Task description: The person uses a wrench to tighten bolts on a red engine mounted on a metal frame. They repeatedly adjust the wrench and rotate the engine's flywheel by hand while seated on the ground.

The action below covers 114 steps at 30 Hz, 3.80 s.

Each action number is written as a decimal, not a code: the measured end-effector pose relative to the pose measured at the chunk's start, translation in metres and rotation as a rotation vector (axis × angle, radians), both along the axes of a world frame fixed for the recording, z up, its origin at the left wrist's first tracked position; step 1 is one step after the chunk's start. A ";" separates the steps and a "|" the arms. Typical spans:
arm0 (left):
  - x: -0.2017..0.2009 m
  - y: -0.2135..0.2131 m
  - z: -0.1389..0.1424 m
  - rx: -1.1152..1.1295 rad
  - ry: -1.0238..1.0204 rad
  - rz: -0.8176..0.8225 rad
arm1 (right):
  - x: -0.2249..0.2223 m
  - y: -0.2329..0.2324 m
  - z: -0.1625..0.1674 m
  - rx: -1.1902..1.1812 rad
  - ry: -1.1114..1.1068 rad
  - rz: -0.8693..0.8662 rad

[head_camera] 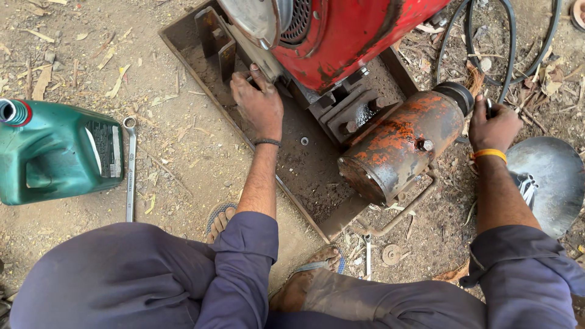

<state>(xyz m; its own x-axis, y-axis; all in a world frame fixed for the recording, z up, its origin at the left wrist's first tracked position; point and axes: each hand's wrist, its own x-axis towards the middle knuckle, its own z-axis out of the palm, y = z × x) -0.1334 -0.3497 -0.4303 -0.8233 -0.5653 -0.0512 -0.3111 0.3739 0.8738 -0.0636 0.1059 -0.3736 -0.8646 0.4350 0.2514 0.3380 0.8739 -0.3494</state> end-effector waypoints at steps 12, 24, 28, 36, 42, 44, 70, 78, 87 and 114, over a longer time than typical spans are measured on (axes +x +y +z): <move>-0.004 0.000 -0.011 -0.075 0.057 0.050 | -0.041 -0.050 0.060 -0.022 -0.130 0.352; 0.050 0.069 0.036 -0.452 0.332 -0.149 | -0.052 -0.211 0.114 -1.310 -0.477 0.222; 0.077 0.092 0.062 0.293 0.217 -0.156 | -0.044 -0.229 0.098 -1.422 -0.569 0.299; 0.108 0.123 0.051 0.702 -0.018 -0.356 | -0.054 -0.221 0.091 -1.292 -0.632 0.274; 0.102 0.122 0.071 1.528 -0.045 -0.394 | -0.081 -0.230 0.063 -1.673 -0.554 0.275; 0.091 0.118 0.076 1.549 -0.009 -0.418 | -0.085 -0.230 0.060 -1.664 -0.455 0.263; 0.032 0.019 0.082 0.470 -0.340 -0.752 | -0.093 -0.222 0.043 -1.652 -0.395 0.454; 0.059 0.083 0.037 0.349 0.249 -0.423 | -0.100 -0.205 0.006 -1.728 -0.359 0.527; 0.060 0.047 0.056 1.494 -0.011 0.043 | -0.099 -0.210 0.017 -1.674 -0.384 0.436; 0.081 0.174 0.096 1.700 0.021 -0.217 | -0.111 -0.182 0.037 -1.185 -0.630 0.448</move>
<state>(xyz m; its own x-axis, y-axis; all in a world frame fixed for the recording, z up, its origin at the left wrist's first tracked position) -0.0527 -0.1759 -0.3341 -0.8800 0.2227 -0.4197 -0.3682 -0.8779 0.3063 -0.1743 -0.0762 -0.3368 -0.8128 -0.2243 -0.5376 0.4864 0.2466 -0.8382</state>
